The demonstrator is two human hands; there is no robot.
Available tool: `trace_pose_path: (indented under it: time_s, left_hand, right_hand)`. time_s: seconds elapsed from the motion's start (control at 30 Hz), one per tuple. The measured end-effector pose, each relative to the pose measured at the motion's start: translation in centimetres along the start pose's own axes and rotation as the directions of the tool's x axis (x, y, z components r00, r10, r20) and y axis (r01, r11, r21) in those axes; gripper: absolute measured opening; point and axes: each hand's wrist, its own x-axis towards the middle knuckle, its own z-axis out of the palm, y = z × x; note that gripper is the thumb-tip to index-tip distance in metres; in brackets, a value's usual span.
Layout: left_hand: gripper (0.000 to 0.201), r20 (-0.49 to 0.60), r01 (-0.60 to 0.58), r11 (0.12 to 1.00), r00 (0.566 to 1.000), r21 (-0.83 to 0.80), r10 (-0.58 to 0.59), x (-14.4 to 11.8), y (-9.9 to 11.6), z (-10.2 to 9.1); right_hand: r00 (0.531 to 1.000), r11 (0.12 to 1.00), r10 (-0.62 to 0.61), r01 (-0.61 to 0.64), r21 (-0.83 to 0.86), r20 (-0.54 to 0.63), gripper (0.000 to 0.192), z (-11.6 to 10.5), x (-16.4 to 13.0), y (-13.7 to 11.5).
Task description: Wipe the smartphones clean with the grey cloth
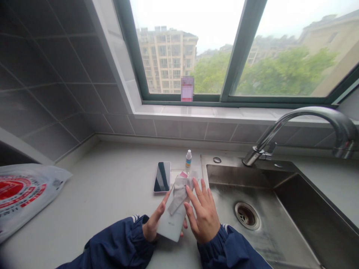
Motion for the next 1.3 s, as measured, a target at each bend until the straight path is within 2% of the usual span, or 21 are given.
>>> trace_pose_path:
  time_s: [0.23,0.33,0.4,0.43,0.53,0.63,0.8,0.97,1.07,1.17,1.3]
  left_hand:
    - [0.067,-0.123,0.052,0.992,0.990,-0.116,-0.067,0.0,-0.4,-0.6]
    - [0.066,-0.065,0.088,0.985,0.993,-0.149,-0.099,0.1,-1.1,-1.4]
    - [0.071,0.002,0.156,0.974,0.988,-0.165,-0.157,0.1,-1.6,-2.0]
    - [0.071,0.001,0.160,0.974,0.987,-0.158,-0.162,0.1,-1.8,-2.2]
    - [0.070,-0.048,0.165,0.981,0.984,-0.098,-0.170,0.0,-1.8,-2.1]
    - [0.070,-0.104,0.150,0.989,0.983,-0.005,-0.149,-0.2,-1.3,-1.2]
    - [0.070,-0.098,0.138,0.975,0.988,0.174,-0.122,-0.9,-0.1,0.4]
    - [0.074,-0.056,0.137,0.963,0.990,0.231,-0.128,-1.0,0.3,1.0]
    - [0.070,-0.057,0.100,0.980,0.994,0.173,-0.092,-0.7,0.2,0.8]
    - [0.071,-0.039,0.058,0.997,0.998,0.044,-0.056,-0.4,0.0,0.5]
    - [0.069,-0.069,0.043,0.990,0.996,-0.133,-0.052,-0.1,-0.1,0.1]
  right_hand:
    - [0.991,0.994,-0.104,0.102,0.029,0.090,0.050,0.0,-0.2,-0.6]
    - [0.983,0.990,-0.142,0.140,0.028,0.119,0.047,-0.2,-0.1,-0.8]
    - [0.976,0.986,-0.169,0.167,0.027,0.140,0.047,-0.3,0.0,-1.0]
    - [0.973,0.985,-0.175,0.173,0.023,0.148,0.047,-0.4,0.0,-1.1]
    - [0.974,0.986,-0.166,0.169,-0.006,0.155,0.051,-0.4,0.0,-1.3]
    - [0.981,0.990,-0.136,0.141,-0.029,0.136,0.055,-0.3,0.0,-1.3]
    - [0.995,0.998,-0.062,0.064,-0.022,0.074,0.053,-0.3,0.1,-1.0]
    - [0.998,0.999,-0.023,0.026,-0.046,0.058,0.055,-0.2,0.2,-0.6]
    - [0.999,0.998,-0.008,0.010,-0.061,0.042,0.057,-0.1,0.1,-0.4]
    - [0.999,0.997,-0.008,0.011,-0.076,0.036,0.058,0.1,0.0,-0.3]
    - [0.991,0.993,-0.107,0.111,-0.049,0.076,0.059,0.2,0.1,-0.4]
